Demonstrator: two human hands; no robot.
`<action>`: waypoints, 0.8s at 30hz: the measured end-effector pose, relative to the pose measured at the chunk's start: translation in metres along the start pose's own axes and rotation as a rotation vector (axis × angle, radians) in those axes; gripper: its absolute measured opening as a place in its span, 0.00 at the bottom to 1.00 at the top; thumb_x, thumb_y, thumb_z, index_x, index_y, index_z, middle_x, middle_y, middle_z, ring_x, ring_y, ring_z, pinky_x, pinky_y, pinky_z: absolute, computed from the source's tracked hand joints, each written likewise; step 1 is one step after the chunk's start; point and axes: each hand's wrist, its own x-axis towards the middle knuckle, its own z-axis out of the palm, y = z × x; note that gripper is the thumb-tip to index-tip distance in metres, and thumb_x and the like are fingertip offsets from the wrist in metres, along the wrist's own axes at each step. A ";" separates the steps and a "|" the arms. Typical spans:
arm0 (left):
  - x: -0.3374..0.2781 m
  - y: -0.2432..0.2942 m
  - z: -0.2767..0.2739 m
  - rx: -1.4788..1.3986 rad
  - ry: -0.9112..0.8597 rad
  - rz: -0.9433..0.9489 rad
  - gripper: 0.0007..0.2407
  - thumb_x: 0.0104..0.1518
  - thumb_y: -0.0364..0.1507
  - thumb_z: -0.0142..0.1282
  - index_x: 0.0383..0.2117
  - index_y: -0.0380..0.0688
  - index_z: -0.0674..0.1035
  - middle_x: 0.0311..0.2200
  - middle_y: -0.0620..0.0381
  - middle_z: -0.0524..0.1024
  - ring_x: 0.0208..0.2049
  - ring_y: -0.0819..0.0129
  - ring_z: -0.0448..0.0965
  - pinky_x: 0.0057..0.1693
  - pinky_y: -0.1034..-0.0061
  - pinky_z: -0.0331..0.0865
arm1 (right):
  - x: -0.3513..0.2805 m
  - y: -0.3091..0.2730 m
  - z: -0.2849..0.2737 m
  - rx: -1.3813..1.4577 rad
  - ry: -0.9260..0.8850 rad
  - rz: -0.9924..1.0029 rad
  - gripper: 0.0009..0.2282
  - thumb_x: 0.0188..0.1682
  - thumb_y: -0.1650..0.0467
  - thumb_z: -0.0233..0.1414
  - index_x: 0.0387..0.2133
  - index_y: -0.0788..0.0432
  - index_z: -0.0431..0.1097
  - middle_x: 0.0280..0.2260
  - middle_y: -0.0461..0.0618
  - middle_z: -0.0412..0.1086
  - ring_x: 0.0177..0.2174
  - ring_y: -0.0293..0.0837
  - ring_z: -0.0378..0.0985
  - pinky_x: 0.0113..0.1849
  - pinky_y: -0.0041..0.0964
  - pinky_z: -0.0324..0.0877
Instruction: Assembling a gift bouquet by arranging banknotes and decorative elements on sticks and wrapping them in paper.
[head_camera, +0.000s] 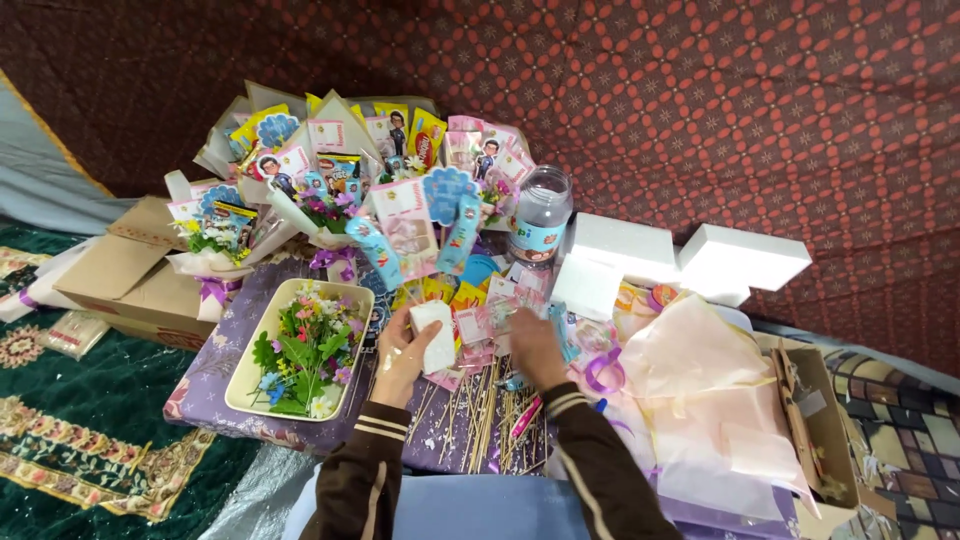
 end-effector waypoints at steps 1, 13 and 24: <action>-0.004 0.001 0.002 -0.003 0.004 0.003 0.23 0.44 0.26 0.62 0.49 0.37 0.69 0.45 0.45 0.70 0.45 0.58 0.72 0.48 0.70 0.69 | 0.008 -0.014 -0.007 0.001 0.002 -0.006 0.08 0.40 0.70 0.42 0.28 0.56 0.69 0.25 0.52 0.66 0.28 0.51 0.70 0.29 0.44 0.64; -0.002 0.019 0.018 0.051 -0.041 -0.073 0.26 0.45 0.28 0.61 0.52 0.36 0.66 0.50 0.39 0.65 0.50 0.53 0.69 0.52 0.67 0.66 | 0.048 -0.018 -0.070 0.052 -0.958 0.081 0.30 0.44 0.46 0.21 0.57 0.44 0.41 0.59 0.49 0.43 0.57 0.53 0.48 0.54 0.62 0.37; -0.003 0.013 0.021 0.051 -0.048 -0.095 0.25 0.47 0.29 0.61 0.53 0.39 0.66 0.54 0.40 0.61 0.57 0.53 0.60 0.59 0.67 0.57 | -0.035 0.035 0.066 0.123 -0.541 0.063 0.13 0.44 0.59 0.40 0.32 0.48 0.68 0.42 0.39 0.63 0.48 0.42 0.61 0.47 0.42 0.59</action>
